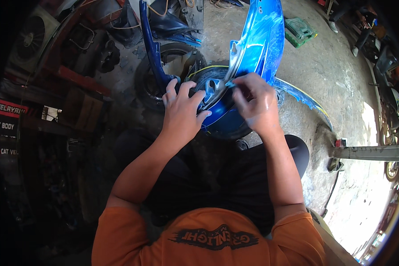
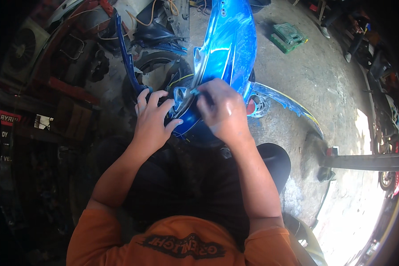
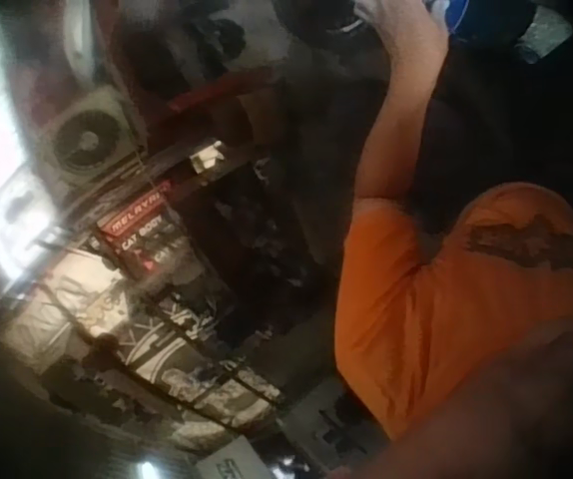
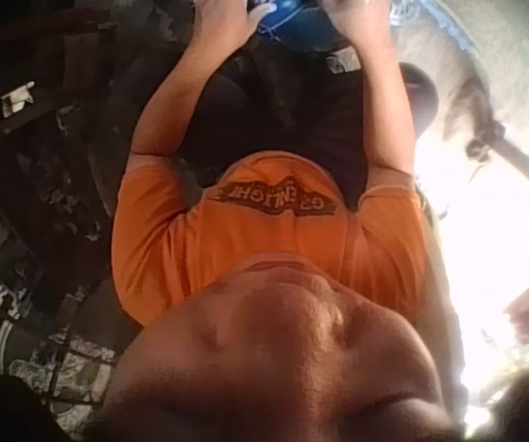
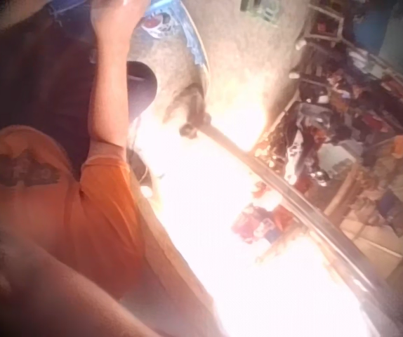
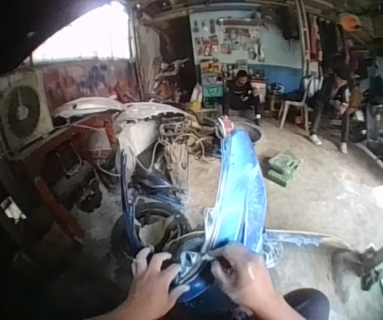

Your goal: The person holds a blue motorcycle fairing and uses a piece of sandpaper to rub the surface. They frequently dip the sandpaper and the fairing into a bucket of water while continuing the sanding motion across various parts of the plastic component.

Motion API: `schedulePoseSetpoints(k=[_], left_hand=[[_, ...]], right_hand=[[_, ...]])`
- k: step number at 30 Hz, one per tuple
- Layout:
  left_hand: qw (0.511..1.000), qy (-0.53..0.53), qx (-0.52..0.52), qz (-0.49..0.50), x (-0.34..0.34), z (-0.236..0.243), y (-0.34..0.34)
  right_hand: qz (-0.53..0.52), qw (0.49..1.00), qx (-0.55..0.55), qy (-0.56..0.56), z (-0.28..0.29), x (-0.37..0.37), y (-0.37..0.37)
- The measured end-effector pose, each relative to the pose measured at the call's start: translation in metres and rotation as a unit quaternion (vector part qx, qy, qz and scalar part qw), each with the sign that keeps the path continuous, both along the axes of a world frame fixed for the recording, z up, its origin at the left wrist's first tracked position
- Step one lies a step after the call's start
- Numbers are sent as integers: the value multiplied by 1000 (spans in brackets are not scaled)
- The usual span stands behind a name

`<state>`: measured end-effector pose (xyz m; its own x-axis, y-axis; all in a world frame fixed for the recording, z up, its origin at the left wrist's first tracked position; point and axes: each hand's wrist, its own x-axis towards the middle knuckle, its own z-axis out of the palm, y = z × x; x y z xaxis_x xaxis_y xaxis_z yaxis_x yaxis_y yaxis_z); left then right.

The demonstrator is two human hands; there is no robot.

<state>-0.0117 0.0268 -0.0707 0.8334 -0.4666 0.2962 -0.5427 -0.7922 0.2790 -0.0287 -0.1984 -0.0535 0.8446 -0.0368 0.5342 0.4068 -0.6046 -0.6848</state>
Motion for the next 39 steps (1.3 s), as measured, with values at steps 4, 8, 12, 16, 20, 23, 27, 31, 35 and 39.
schedulePoseSetpoints(k=[4, 8, 12, 16, 20, 23, 27, 31, 35, 39], left_hand=[[1000, -12, 4, 1, 0, 1, -4], [1000, 3, 9, 0, -1, 0, -1], [1000, -6, 11, 6, 0, -4, 0], [1000, -2, 20, 7, -3, -2, -4], [1000, -5, 13, 9, -1, -7, 1], [1000, -17, 16, 16, 0, -8, -1], [1000, -12, 7, 7, 1, -6, -2], [1000, -7, 14, 12, 2, -7, 1], [1000, -16, 9, 16, 3, -6, -6], [1000, -13, 16, 17, 4, -8, -4]], right_hand=[[-87, 996, 23, -27, 1, 2, -4], [48, 997, -51, 44, 3, -4, -4], [-42, 999, -2, -31, -3, 3, -11], [-86, 996, 9, -22, -4, 2, -13], [3, 999, -38, 32, -5, -2, -5], [-55, 998, 0, 7, -3, -1, -5], [-57, 996, -31, 60, 3, -6, -5], [-16, 993, -79, 88, -3, -7, -5], [-90, 994, -3, 64, 0, -2, -14], [-53, 995, -19, 87, -1, -4, -13]])
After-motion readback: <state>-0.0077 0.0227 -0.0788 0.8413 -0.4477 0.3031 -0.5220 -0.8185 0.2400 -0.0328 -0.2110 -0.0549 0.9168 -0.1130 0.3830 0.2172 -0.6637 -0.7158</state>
